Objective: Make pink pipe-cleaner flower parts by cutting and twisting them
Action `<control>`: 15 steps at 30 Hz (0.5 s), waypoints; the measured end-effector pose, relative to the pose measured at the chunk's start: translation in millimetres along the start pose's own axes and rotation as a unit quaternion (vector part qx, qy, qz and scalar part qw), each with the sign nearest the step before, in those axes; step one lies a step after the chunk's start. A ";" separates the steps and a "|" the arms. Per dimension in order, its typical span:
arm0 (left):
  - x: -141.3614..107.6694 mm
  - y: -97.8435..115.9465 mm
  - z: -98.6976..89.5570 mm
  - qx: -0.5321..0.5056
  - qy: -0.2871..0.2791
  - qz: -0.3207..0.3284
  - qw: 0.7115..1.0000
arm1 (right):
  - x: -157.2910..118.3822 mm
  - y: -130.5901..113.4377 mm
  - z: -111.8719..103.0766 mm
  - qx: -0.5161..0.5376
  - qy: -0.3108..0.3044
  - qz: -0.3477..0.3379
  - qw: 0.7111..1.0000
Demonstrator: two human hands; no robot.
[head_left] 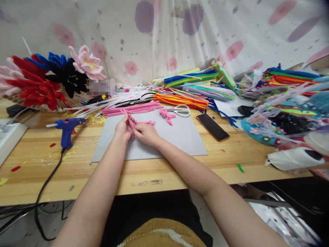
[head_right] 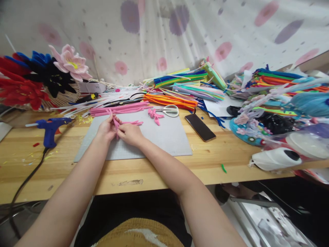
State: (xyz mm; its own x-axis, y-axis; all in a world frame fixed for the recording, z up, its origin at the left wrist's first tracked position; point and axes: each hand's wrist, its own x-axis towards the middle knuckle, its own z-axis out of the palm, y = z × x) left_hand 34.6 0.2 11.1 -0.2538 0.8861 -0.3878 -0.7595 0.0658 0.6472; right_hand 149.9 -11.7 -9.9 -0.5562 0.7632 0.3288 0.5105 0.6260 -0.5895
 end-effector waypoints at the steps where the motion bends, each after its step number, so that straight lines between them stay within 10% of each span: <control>1: 0.2 0.4 1.5 -0.008 0.022 -0.019 1.000 | -0.5 -3.2 0.6 -0.030 -0.011 -0.003 0.999; 15: 5.1 3.6 -3.5 -0.064 0.072 0.002 0.995 | 2.4 -10.6 3.4 -0.023 -0.071 -0.044 0.996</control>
State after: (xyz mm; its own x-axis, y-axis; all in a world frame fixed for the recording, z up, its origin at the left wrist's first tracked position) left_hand 28.4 3.3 9.2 -0.3342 0.8103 -0.4814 -0.8262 -0.0060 0.5634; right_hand 140.9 -17.1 -5.4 -0.6853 0.6769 0.2687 0.4831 0.6986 -0.5279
